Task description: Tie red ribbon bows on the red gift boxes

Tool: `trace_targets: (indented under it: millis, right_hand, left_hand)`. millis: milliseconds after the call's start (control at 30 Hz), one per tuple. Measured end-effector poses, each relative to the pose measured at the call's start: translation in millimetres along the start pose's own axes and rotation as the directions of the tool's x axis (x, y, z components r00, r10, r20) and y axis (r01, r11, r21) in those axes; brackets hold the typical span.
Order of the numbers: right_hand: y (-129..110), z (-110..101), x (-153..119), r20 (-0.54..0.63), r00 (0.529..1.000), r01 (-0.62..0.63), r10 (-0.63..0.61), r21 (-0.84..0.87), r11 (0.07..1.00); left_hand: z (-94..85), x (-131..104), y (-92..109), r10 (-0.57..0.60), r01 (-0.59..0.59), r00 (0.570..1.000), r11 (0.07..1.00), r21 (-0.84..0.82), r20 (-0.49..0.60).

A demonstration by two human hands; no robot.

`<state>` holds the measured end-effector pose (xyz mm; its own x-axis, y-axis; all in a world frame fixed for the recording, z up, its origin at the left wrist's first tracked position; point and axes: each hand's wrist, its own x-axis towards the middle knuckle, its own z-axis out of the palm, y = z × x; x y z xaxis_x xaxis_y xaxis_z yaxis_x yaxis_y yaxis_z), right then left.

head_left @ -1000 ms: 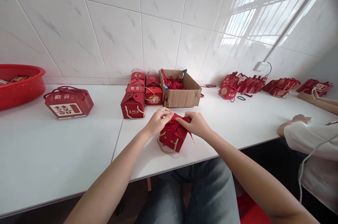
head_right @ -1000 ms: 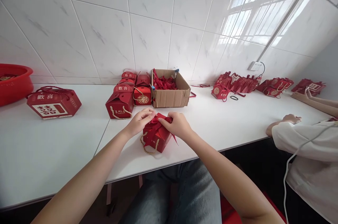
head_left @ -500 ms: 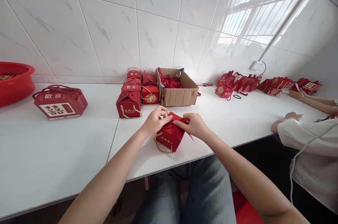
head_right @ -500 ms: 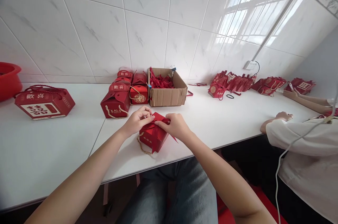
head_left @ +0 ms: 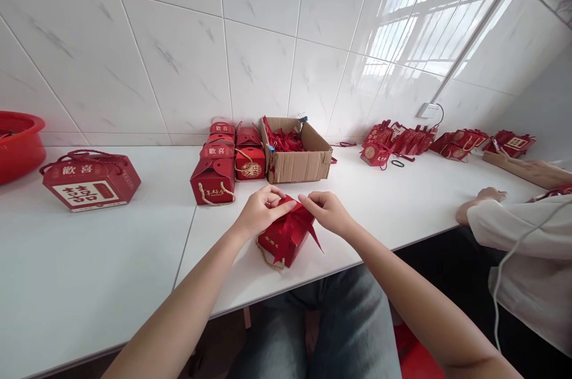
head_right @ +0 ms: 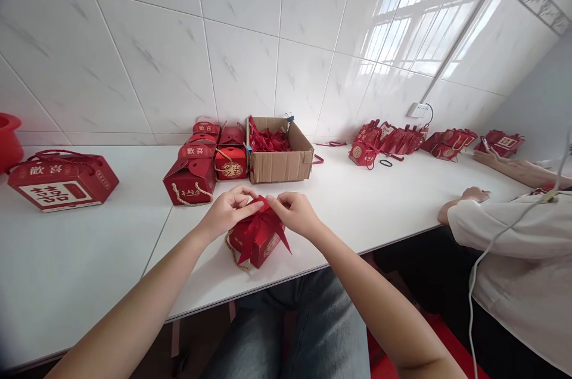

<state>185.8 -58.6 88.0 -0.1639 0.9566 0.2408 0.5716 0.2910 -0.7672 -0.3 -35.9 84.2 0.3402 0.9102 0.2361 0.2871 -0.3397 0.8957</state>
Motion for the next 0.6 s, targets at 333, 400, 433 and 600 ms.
trace_targets:
  millis: [333, 400, 433, 600]
  right_hand:
    - [4.3, 3.8, -1.4, 0.103, 0.988, -0.143, 0.115, 0.34, 0.929]
    - [6.5, 6.9, -3.1, 0.124, 0.984, -0.171, 0.127, 0.48, 0.861]
    - [7.6, 8.8, -4.0, 0.126, 0.983, -0.179, 0.131, 0.542, 0.821]
    - [14.4, 19.4, -6.4, 0.131, 0.974, -0.216, 0.185, 0.785, 0.58]
  left_hand:
    - [5.8, 0.3, -6.2, -0.06, 0.066, 0.995, 0.995, -0.071, 0.077]
    - [6.6, 0.8, -7.9, -0.078, 0.087, 0.993, 0.99, -0.109, 0.086]
    - [7.1, 1.1, -8.6, -0.08, 0.09, 0.993, 0.989, -0.119, 0.086]
    - [10.0, 3.7, -11.0, -0.055, 0.064, 0.996, 0.989, -0.132, 0.066]
